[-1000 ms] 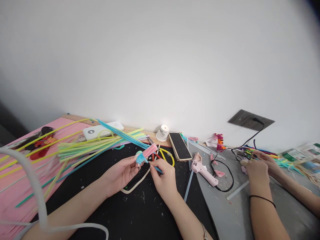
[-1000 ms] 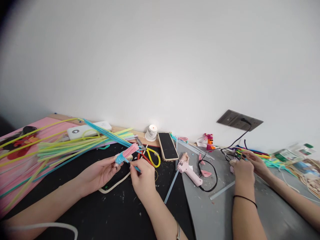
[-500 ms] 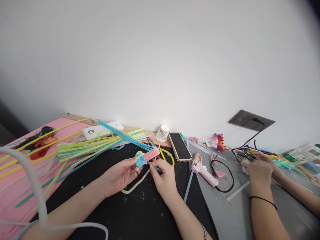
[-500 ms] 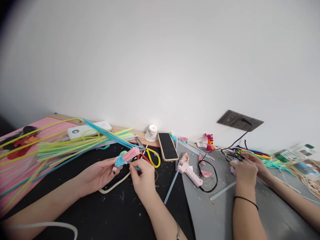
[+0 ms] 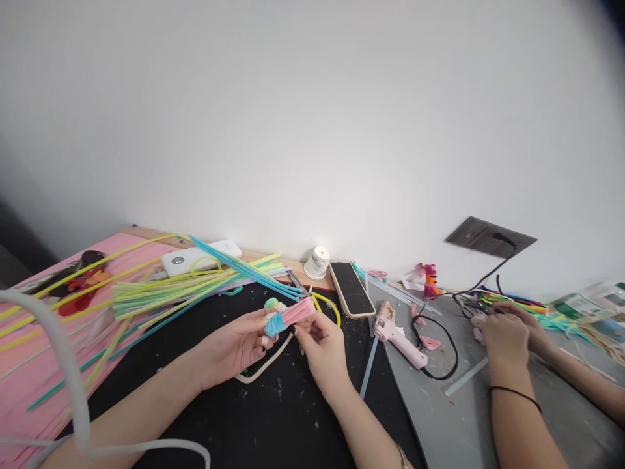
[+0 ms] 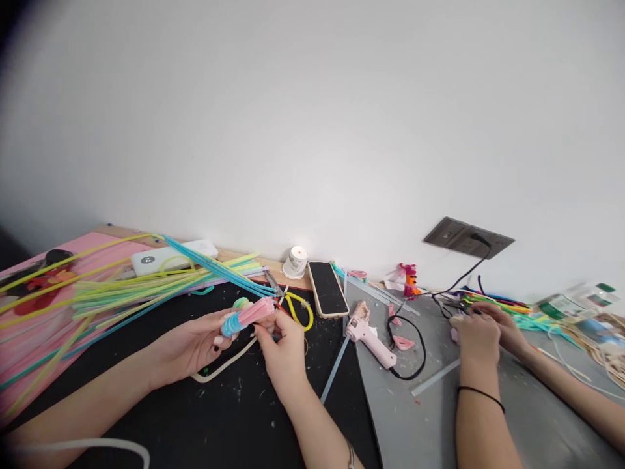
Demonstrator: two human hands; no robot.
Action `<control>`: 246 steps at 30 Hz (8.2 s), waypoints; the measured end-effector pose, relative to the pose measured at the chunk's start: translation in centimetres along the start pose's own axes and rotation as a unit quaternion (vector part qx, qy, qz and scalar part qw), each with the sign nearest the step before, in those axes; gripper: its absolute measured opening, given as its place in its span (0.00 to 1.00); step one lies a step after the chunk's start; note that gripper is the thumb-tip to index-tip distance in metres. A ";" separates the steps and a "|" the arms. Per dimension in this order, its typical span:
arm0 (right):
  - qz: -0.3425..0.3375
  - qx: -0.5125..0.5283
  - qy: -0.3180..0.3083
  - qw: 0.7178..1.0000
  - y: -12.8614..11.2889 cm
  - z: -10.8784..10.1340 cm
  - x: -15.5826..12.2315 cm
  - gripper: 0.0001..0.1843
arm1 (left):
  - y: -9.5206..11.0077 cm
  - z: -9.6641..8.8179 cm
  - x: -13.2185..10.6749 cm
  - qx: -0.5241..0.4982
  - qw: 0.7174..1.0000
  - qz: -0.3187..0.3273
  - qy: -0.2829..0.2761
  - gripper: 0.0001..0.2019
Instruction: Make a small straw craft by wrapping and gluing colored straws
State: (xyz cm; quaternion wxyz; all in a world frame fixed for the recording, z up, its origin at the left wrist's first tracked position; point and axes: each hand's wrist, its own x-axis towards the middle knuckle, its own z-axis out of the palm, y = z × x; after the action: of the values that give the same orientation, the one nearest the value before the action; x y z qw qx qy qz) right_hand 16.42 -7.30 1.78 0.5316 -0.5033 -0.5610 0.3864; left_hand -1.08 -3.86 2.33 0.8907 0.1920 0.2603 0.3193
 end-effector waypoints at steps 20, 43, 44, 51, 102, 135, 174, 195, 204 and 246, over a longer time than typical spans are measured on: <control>-0.123 -0.072 -0.112 0.984 -0.1 -1.2 -0.3 0.31 | 0.6 -0.1 -0.2 0.057 0.996 -0.069 0.020 0.07; -0.042 -0.030 -0.064 0.997 0.1 -1.0 0.3 0.15 | 0.2 0.2 -0.1 0.095 0.994 -0.052 0.017 0.07; -0.042 -0.031 -0.064 0.997 0.1 -1.0 0.4 0.15 | 0.2 0.2 -0.1 0.101 0.994 -0.049 0.014 0.07; -0.032 -0.029 -0.074 0.996 0.4 -0.8 0.4 0.21 | 0.1 0.1 0.1 0.118 0.992 -0.042 -0.002 0.08; 0.125 0.158 -0.169 0.965 -0.2 -2.1 0.4 0.18 | 0.4 0.6 -0.6 0.374 0.915 0.118 -0.092 0.19; 0.099 0.180 -0.227 0.952 -0.2 -2.4 0.5 0.16 | 0.6 0.2 -0.5 0.442 0.878 0.129 -0.133 0.14; 0.103 0.180 -0.224 0.952 -0.2 -2.5 0.6 0.16 | 0.4 -0.3 0.1 0.408 0.894 0.131 -0.134 0.19; 0.118 0.181 -0.210 0.954 0.0 -2.5 0.7 0.17 | -0.1 -0.5 0.3 0.402 0.895 0.145 -0.126 0.21; 0.127 0.162 -0.212 0.955 -0.1 -2.5 0.7 0.18 | 0.1 0.1 0.1 0.413 0.894 0.130 -0.117 0.21; 0.070 0.154 -0.049 0.984 -0.1 -0.9 0.8 0.13 | -1.2 0.0 -0.1 0.583 0.728 0.355 0.062 0.13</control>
State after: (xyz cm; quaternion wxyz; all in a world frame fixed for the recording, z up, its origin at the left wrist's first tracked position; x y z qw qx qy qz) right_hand 17.36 -6.66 2.12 0.5461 -0.4336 -0.4834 0.5293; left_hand -0.56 -4.75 1.75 0.4074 0.7315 0.3628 0.4090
